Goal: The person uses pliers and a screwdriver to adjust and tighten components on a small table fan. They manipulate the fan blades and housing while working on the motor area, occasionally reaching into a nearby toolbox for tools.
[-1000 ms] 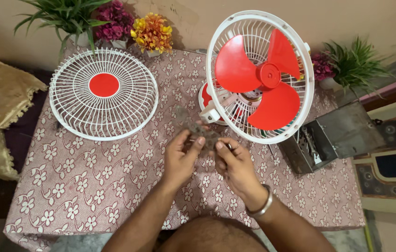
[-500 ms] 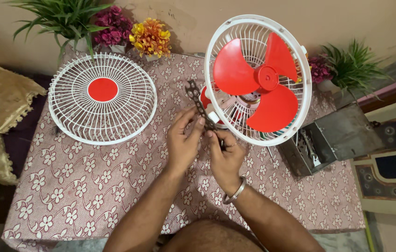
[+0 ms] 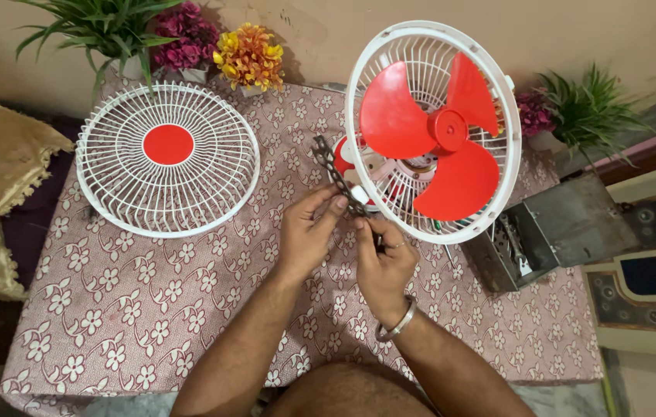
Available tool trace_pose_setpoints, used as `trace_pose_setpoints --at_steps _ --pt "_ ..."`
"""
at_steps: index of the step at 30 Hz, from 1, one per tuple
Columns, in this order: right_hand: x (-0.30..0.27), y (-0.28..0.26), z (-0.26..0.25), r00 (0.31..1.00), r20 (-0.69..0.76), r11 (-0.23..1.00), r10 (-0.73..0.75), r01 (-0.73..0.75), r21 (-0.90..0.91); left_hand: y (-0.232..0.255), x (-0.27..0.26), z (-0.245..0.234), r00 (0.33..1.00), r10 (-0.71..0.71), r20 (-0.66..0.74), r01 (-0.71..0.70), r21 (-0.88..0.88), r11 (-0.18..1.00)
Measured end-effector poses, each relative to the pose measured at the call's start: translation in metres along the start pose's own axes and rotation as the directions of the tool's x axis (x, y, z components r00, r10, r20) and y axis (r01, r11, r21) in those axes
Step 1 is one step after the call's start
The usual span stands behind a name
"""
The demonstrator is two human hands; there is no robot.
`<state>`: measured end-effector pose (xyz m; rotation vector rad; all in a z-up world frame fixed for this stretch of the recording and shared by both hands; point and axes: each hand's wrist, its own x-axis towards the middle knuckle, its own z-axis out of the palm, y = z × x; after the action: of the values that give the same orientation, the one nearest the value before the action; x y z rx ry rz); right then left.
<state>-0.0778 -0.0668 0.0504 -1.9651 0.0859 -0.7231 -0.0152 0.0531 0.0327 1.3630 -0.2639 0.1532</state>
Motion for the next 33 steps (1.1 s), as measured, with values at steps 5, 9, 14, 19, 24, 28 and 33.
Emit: trace_pose_setpoints --at_steps 5,9,14,19,24,28,33 --pt "0.002 0.003 0.004 1.0 0.006 0.995 0.009 -0.009 0.102 -0.004 0.007 -0.001 0.987 -0.115 0.111 0.131 -0.146 0.981" --pt "0.0 0.001 0.005 0.999 0.031 0.997 -0.01 0.008 0.072 -0.024 0.019 -0.006 0.974 -0.012 0.226 0.066 -0.236 0.969" --pt "0.002 -0.004 0.001 0.996 0.048 0.997 -0.079 0.08 -0.022 -0.036 0.016 -0.006 0.954 -0.195 0.226 0.258 -0.297 0.919" --pt "-0.003 0.002 -0.015 0.942 0.129 0.949 -0.31 0.315 -0.023 -0.02 -0.013 -0.008 0.988 -0.002 0.154 0.05 -0.307 0.95" --pt "-0.027 0.038 -0.043 0.948 0.299 0.962 -0.113 0.029 0.271 -0.039 -0.035 -0.022 0.958 0.236 0.166 -0.225 -0.078 0.971" --pt "-0.04 0.07 -0.077 0.928 0.367 0.923 -0.059 -0.089 0.374 -0.059 -0.038 -0.023 0.997 -0.06 0.053 0.061 -0.029 0.998" --pt "-0.058 0.088 -0.121 0.869 0.372 0.842 0.326 -0.446 0.303 -0.054 -0.03 -0.032 0.991 0.103 -0.091 -0.079 0.232 0.969"
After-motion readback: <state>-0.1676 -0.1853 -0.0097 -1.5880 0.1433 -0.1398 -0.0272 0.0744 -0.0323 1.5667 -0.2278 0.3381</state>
